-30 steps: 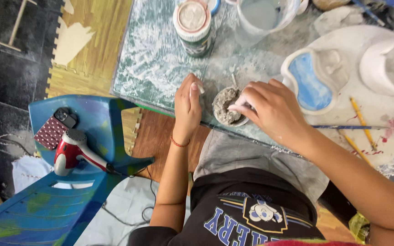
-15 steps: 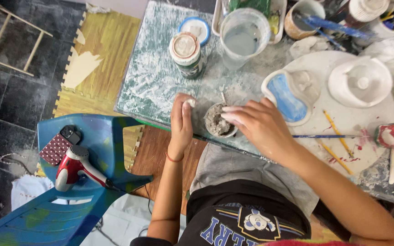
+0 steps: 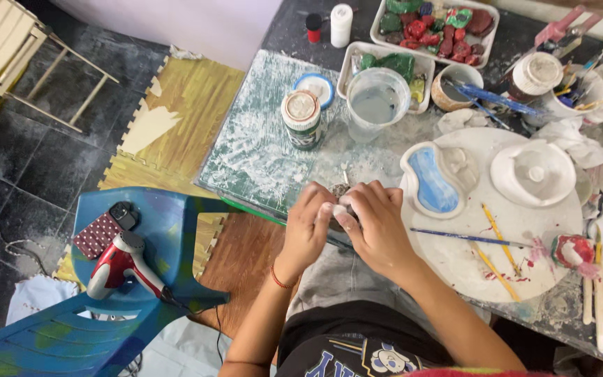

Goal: The person mixes a gray paste-like substance in a small container using their fingers. They repeatedly scoop and knead the material, occasionally wiping residue from their fingers onto the table surface.

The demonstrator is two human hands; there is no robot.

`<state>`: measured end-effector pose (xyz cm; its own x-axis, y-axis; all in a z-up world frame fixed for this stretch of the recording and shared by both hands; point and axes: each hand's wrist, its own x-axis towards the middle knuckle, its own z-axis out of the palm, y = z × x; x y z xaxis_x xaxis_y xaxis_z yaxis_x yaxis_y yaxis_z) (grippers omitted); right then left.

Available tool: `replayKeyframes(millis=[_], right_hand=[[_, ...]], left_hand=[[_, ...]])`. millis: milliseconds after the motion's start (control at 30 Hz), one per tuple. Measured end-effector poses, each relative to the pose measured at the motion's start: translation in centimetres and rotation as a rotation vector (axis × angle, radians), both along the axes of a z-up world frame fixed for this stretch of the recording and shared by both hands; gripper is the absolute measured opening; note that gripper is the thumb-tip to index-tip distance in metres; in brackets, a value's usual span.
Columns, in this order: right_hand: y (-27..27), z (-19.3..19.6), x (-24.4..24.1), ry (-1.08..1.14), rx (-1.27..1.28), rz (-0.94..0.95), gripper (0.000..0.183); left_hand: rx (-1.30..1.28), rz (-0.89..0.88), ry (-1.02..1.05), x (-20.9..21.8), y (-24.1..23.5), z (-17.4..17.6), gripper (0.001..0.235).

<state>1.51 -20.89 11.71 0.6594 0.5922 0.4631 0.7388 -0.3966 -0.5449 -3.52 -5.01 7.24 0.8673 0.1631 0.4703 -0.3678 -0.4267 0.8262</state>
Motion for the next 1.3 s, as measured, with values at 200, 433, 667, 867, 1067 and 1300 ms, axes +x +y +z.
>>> replayKeyframes(millis=[200, 433, 667, 867, 1067, 1300], right_hand=[[-0.1, -1.0, 0.4, 0.089, 0.046, -0.059, 0.020], [0.0, -1.5, -0.1, 0.087, 0.134, -0.065, 0.014], [-0.2, -1.1, -1.0, 0.090, 0.167, -0.131, 0.009], [-1.2, 0.2, -1.5, 0.073, 0.147, -0.178, 0.018], [-2.1, 2.5, -1.6, -0.040, 0.109, -0.261, 0.025], [-2.7, 2.8, -1.2, -0.116, 0.062, -0.239, 0.021]], left_hand=[[-0.006, 0.009, 0.035, 0.9, -1.0, -0.2, 0.029], [-0.255, -0.144, 0.072, 0.1, -1.8, 0.2, 0.019], [-0.445, -0.078, 0.068, 0.0, -2.9, 0.3, 0.022], [-0.566, -0.031, 0.035, -0.5, -3.3, -0.5, 0.019], [-0.653, 0.034, 0.061, -0.3, -3.3, -0.5, 0.018], [-0.624, 0.042, 0.133, -0.6, -3.4, 0.0, 0.017]])
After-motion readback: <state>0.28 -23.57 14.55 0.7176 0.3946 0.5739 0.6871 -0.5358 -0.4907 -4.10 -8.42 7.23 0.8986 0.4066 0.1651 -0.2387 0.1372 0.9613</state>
